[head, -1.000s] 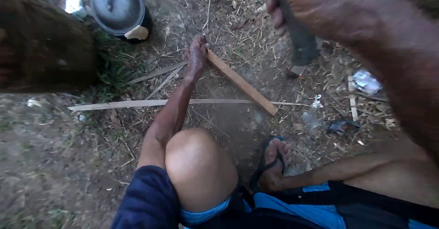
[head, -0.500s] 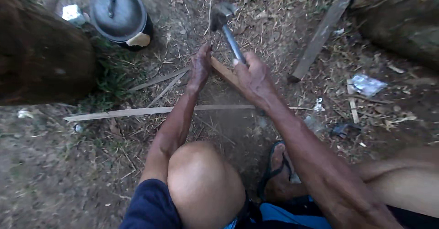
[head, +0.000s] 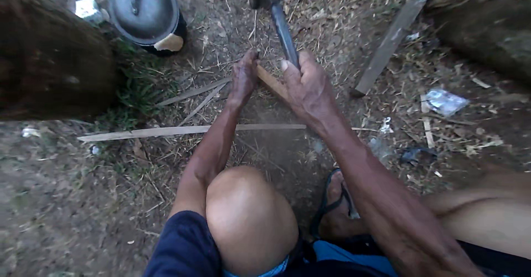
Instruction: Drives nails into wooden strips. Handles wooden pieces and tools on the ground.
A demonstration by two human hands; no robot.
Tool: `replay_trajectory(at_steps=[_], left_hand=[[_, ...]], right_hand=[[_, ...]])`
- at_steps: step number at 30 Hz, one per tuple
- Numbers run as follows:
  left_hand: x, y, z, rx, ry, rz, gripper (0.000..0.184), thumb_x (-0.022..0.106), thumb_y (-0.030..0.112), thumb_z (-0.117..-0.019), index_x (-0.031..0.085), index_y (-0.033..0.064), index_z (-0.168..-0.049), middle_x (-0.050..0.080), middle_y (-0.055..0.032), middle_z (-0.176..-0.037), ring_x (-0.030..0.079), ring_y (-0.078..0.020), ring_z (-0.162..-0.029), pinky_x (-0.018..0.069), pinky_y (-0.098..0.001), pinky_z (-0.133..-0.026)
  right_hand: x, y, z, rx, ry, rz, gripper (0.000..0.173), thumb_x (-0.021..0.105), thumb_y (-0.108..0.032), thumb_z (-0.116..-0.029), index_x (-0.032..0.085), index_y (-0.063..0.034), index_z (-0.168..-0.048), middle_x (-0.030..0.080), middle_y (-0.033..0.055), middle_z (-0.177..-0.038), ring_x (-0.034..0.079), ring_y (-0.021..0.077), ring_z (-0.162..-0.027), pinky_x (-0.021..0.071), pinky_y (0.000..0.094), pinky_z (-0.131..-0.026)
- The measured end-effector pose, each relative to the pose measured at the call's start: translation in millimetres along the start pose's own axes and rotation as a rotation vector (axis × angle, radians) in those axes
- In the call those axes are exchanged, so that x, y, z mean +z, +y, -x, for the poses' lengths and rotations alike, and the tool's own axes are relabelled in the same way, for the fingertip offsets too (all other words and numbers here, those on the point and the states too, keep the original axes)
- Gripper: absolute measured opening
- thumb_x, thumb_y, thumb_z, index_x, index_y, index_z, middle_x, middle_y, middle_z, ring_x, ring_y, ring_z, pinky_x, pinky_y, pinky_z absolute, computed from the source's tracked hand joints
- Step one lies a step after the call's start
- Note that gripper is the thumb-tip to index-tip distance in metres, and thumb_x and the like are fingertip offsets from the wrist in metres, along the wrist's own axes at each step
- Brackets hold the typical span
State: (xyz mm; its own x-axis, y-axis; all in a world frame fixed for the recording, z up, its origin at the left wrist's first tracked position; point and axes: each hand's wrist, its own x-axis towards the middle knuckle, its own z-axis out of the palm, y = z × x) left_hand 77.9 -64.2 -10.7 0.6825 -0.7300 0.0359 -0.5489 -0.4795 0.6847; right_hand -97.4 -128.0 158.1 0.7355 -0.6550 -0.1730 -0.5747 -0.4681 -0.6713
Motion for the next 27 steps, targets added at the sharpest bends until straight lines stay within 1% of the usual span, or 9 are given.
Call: replay_trajectory(at_steps=[2, 4, 6, 9, 13, 17, 21, 24, 27], left_hand=[[-1.3, 0.8, -0.4, -0.013, -0.003, -0.018, 0.027, 0.053, 0.02, -0.1054, 0.066, 0.0094, -0.127, 0.074, -0.011, -0.111, 0.073, -0.0272, -0.1, 0.0575, -0.0506, -0.091], [-0.5, 2.5, -0.1, -0.03, -0.007, -0.035, 0.028, 0.054, 0.02, -0.105, 0.065, 0.0101, -0.129, 0.074, -0.011, -0.113, 0.072, -0.0278, -0.102, 0.0569, -0.0513, -0.092], [-1.7, 3.5, 3.3, -0.034, -0.022, -0.043, 0.029, 0.053, 0.019, -0.1052, 0.065, 0.01, -0.13, 0.073, -0.0118, -0.114, 0.072, -0.0285, -0.104, 0.0563, -0.0517, -0.094], [-3.6, 2.2, 2.2, -0.032, -0.077, -0.026, 0.03, 0.051, 0.019, -0.1061, 0.065, 0.0092, -0.131, 0.072, -0.0124, -0.12, 0.07, -0.0289, -0.111, 0.053, -0.052, -0.101], [-9.0, 3.5, -1.7, -0.021, -0.073, 0.007, 0.027, 0.053, 0.017, -0.104, 0.067, 0.01, -0.126, 0.073, -0.0098, -0.117, 0.07, -0.0247, -0.109, 0.0543, -0.0489, -0.099], [-12.3, 1.4, -9.5, -0.027, -0.136, 0.118, 0.035, 0.053, 0.019, -0.1047, 0.061, 0.0137, -0.138, 0.072, -0.0094, -0.121, 0.071, -0.021, -0.105, 0.0564, -0.0447, -0.096], [-12.5, 6.5, -14.9, -0.024, -0.154, 0.079, 0.029, 0.059, 0.024, -0.1026, 0.068, 0.0114, -0.127, 0.073, -0.0075, -0.114, 0.07, -0.0201, -0.104, 0.0544, -0.0457, -0.099], [-8.2, 8.4, -8.0, -0.03, -0.086, 0.04, 0.03, 0.057, 0.021, -0.1039, 0.066, 0.009, -0.13, 0.074, -0.0085, -0.114, 0.071, -0.0222, -0.105, 0.0544, -0.0467, -0.099], [-4.4, 2.7, -4.9, -0.017, -0.045, 0.071, 0.026, 0.057, 0.02, -0.1034, 0.068, 0.0094, -0.124, 0.074, -0.0067, -0.112, 0.071, -0.0193, -0.103, 0.0555, -0.0442, -0.097]], right_hand=[[9.7, 4.7, 1.1, -0.004, 0.023, 0.014, 0.039, 0.043, -0.045, -0.1088, 0.056, -0.0094, -0.12, 0.061, 0.007, -0.079, 0.063, 0.023, -0.066, 0.0543, 0.0462, -0.062], [26.5, 24.2, -4.9, 0.115, -0.107, 0.09, 0.043, 0.043, -0.044, -0.1089, 0.056, -0.0075, -0.127, 0.067, 0.0151, -0.089, 0.07, 0.0326, -0.078, 0.0571, 0.0551, -0.07], [31.8, 39.6, -13.6, 0.212, -0.245, 0.11, 0.046, 0.041, -0.046, -0.1088, 0.059, -0.0069, -0.125, 0.069, 0.018, -0.097, 0.07, 0.0361, -0.088, 0.0561, 0.0588, -0.078], [15.8, 41.1, -9.1, 0.187, -0.223, 0.021, 0.047, 0.041, -0.049, -0.1086, 0.061, -0.007, -0.117, 0.065, 0.0135, -0.089, 0.067, 0.0297, -0.079, 0.0552, 0.0537, -0.072], [6.0, 32.3, -2.5, 0.183, -0.144, -0.097, 0.043, 0.041, -0.049, -0.1085, 0.057, -0.01, -0.111, 0.06, 0.0091, -0.08, 0.061, 0.0242, -0.063, 0.0535, 0.0469, -0.057], [5.3, 30.0, 4.3, 0.209, -0.108, -0.109, 0.043, 0.044, -0.049, -0.1076, 0.06, -0.0099, -0.111, 0.06, 0.0089, -0.082, 0.062, 0.0246, -0.068, 0.0535, 0.0485, -0.062], [14.3, 33.0, 6.0, 0.203, -0.112, -0.102, 0.04, 0.044, -0.045, -0.1077, 0.06, -0.0098, -0.114, 0.061, 0.0082, -0.08, 0.063, 0.0237, -0.067, 0.0541, 0.0482, -0.063], [12.1, 33.2, 8.1, 0.201, -0.125, -0.118, 0.039, 0.043, -0.045, -0.108, 0.06, -0.0101, -0.113, 0.06, 0.0082, -0.078, 0.062, 0.0235, -0.065, 0.0536, 0.0475, -0.062], [-1.9, 20.1, 10.3, 0.127, -0.06, -0.169, 0.037, 0.044, -0.045, -0.1081, 0.061, -0.0117, -0.11, 0.058, 0.0049, -0.076, 0.059, 0.0194, -0.061, 0.0526, 0.0428, -0.056]])
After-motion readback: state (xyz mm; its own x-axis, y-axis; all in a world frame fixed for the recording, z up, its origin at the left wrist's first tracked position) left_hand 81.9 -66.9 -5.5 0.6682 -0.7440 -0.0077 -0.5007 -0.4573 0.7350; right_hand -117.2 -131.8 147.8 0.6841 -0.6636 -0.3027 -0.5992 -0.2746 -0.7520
